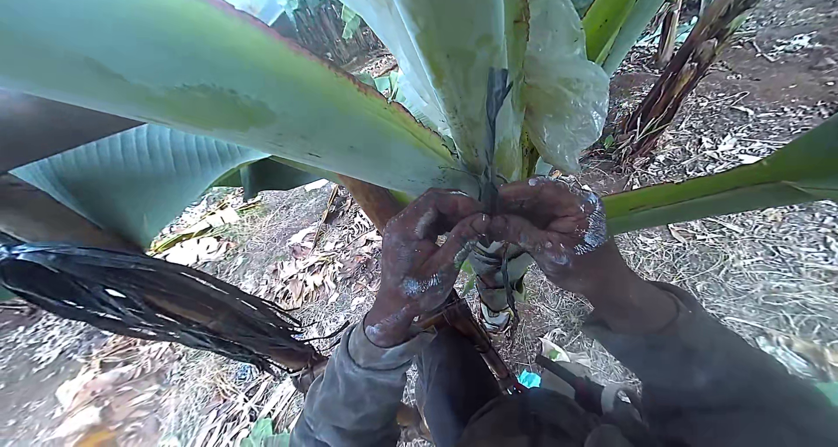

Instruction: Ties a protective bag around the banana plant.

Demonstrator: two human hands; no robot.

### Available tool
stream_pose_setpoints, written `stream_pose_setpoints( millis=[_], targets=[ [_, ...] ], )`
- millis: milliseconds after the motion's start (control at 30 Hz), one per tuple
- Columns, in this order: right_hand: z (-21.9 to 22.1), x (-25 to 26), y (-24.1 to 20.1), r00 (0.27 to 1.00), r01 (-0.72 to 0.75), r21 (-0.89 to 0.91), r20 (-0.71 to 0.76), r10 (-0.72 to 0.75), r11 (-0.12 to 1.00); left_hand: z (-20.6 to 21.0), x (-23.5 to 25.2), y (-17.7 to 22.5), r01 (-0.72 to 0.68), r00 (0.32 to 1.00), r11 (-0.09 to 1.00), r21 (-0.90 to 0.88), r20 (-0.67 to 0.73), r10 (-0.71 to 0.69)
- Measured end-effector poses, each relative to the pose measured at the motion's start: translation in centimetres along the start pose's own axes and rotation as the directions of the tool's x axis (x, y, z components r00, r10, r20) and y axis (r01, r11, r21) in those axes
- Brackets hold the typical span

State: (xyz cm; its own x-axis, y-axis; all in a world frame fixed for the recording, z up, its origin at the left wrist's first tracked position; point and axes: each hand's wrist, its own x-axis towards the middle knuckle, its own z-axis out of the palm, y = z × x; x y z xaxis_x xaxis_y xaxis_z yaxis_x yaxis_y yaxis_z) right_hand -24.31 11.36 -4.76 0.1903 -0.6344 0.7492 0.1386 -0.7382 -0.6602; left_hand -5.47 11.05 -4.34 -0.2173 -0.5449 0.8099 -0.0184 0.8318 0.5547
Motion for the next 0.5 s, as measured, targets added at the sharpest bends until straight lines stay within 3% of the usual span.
stream_pose_setpoints(
  millis=[233, 500],
  targets=[
    [0.03, -0.22, 0.04, 0.998, -0.060, -0.046, -0.002, 0.060, 0.997, -0.09, 0.01, 0.23, -0.048, 0.999, 0.987, 0.154, -0.006, 0.050],
    [0.22, 0.10, 0.07, 0.998, 0.054, -0.234, -0.030, -0.063, 0.971, 0.10, 0.03, 0.52, -0.087, 0.995, 0.947, 0.310, -0.024, 0.100]
  ],
)
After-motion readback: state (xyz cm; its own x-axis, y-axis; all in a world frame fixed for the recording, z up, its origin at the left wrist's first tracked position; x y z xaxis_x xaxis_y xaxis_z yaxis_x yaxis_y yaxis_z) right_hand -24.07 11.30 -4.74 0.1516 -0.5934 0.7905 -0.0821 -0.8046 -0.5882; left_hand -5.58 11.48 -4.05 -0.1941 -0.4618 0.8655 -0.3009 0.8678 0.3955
